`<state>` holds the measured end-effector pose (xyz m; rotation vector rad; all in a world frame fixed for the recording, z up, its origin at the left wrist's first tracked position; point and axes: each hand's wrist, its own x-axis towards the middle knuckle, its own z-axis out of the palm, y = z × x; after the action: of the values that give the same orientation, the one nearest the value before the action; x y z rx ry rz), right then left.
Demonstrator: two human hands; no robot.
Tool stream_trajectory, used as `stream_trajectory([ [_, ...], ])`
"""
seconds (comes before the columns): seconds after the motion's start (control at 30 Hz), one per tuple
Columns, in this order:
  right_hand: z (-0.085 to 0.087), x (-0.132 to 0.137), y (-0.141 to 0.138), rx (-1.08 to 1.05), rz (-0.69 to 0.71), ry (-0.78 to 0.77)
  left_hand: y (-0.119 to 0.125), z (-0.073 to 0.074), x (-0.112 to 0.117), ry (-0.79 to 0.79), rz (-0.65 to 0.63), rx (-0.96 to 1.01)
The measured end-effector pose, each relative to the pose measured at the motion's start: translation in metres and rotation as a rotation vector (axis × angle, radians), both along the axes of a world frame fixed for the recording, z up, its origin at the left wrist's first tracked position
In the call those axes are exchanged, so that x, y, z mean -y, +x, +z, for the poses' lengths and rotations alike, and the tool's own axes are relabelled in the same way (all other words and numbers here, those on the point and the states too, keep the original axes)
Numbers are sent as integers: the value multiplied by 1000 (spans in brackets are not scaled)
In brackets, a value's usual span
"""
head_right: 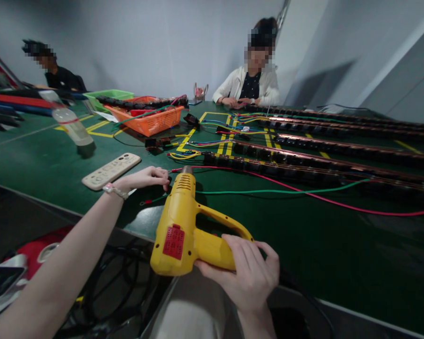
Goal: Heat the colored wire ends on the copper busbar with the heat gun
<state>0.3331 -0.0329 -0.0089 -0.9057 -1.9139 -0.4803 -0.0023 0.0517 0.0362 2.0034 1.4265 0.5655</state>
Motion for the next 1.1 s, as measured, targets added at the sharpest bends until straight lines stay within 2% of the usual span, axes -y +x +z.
stream_trajectory([
  [0.07, 0, 0, 0, 3, 0, -6, 3, -4, -2, 121, 163, 39],
  [0.13, 0, 0, 0, 9, -2, -15, 4, -10, -6, 323, 314, 20],
  [0.2, 2, 1, 0, 19, -10, -29, 4, -17, -11, 474, 402, -73],
  [0.23, 2, 1, 0, 25, -15, -42, 2, -21, -14, 500, 424, -135],
  [0.33, 5, 3, 0, 35, -26, -85, -1, -30, -20, 459, 447, -290],
  [0.5, 7, 4, -1, 44, -45, -97, -3, -32, -24, 429, 401, -301],
  [0.6, 6, 5, -1, 42, -48, -89, -3, -31, -24, 432, 392, -145],
  [0.73, 5, 3, -1, 43, -61, -69, -6, -30, -24, 415, 451, 128],
  [0.83, 6, 0, -2, 46, -98, -57, -8, -31, -23, 422, 439, 212],
  [1.0, 7, -1, -4, 51, -145, -78, -6, -27, -19, 312, 415, 102],
  [1.1, 8, -1, -4, 61, -142, -110, -4, -24, -18, 307, 391, 31],
])
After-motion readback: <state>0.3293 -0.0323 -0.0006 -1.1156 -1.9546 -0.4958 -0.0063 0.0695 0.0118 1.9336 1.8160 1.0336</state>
